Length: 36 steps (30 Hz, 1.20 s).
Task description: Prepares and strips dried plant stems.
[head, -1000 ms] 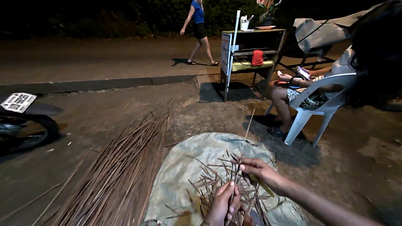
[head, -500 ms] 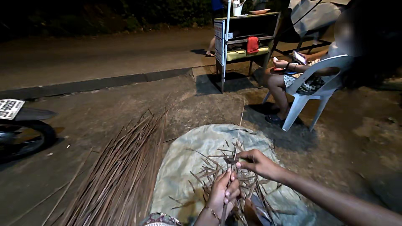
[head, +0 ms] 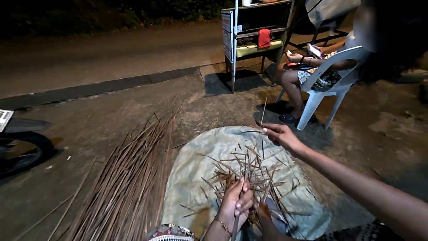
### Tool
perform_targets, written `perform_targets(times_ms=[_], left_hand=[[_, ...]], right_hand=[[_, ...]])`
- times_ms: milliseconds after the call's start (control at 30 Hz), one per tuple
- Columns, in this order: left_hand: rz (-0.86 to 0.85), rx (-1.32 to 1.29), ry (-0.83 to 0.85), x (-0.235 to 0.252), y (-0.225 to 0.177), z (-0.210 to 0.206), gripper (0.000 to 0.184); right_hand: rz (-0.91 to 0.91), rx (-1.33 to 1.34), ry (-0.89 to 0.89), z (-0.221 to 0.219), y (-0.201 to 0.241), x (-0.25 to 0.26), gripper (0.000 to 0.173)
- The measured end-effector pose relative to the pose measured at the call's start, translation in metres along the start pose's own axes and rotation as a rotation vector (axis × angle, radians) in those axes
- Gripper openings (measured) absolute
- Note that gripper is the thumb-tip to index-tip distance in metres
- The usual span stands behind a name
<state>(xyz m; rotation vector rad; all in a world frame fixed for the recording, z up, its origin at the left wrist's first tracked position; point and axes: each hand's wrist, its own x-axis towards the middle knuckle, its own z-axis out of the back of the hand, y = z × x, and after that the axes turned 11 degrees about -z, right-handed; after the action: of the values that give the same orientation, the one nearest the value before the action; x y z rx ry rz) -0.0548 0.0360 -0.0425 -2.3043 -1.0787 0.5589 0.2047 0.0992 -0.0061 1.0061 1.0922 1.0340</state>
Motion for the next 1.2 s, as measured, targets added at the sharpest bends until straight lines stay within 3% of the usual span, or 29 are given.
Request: perform_targets(times_ms=[400,500,567,667,767,833,900,1000,1100,1133,1200], left_hand=[[0.035,-0.008,0.066,-0.006,0.004,0.005,0.047],[0.032,0.089,0.024,-0.006,0.001,0.005,0.046],[0.013,0.383,-0.02,0.003,-0.006,0.0,0.042],[0.055,0.836,-0.069,0.034,-0.022,0.001,0.035],[0.043,0.913,-0.168,0.068,-0.028,0.008,0.037],[0.042,0.84,-0.205,0.074,-0.029,0.001,0.035],[0.089,0.831,-0.134,0.071,-0.028,-0.007,0.037],[0.129,0.957,-0.01,0.071,-0.017,-0.009,0.045],[0.197,1.159,-0.023,0.082,-0.017,-0.005,0.044],[0.221,1.22,-0.031,0.088,-0.017,0.002,0.042],[0.065,1.35,0.027,0.086,-0.014,0.023,0.039]], right_hand=[[0.094,0.136,-0.432,0.095,0.013,0.025,0.032],[0.093,0.161,-0.444,0.099,0.016,0.016,0.032],[0.07,0.131,-0.339,0.083,0.014,0.009,0.029],[-0.09,0.054,-0.095,0.022,0.017,-0.01,0.023],[-0.228,0.116,0.063,-0.04,0.007,-0.023,0.026],[-0.271,0.255,0.021,-0.073,-0.007,-0.026,0.035],[-0.308,0.321,-0.061,-0.095,-0.014,-0.029,0.042],[-0.375,0.236,-0.097,-0.106,-0.019,-0.026,0.049],[-0.505,0.177,-0.199,-0.106,-0.009,-0.022,0.059],[-0.415,0.123,-0.246,-0.108,-0.002,-0.026,0.065],[0.071,-0.164,-0.312,-0.115,0.008,-0.044,0.078]])
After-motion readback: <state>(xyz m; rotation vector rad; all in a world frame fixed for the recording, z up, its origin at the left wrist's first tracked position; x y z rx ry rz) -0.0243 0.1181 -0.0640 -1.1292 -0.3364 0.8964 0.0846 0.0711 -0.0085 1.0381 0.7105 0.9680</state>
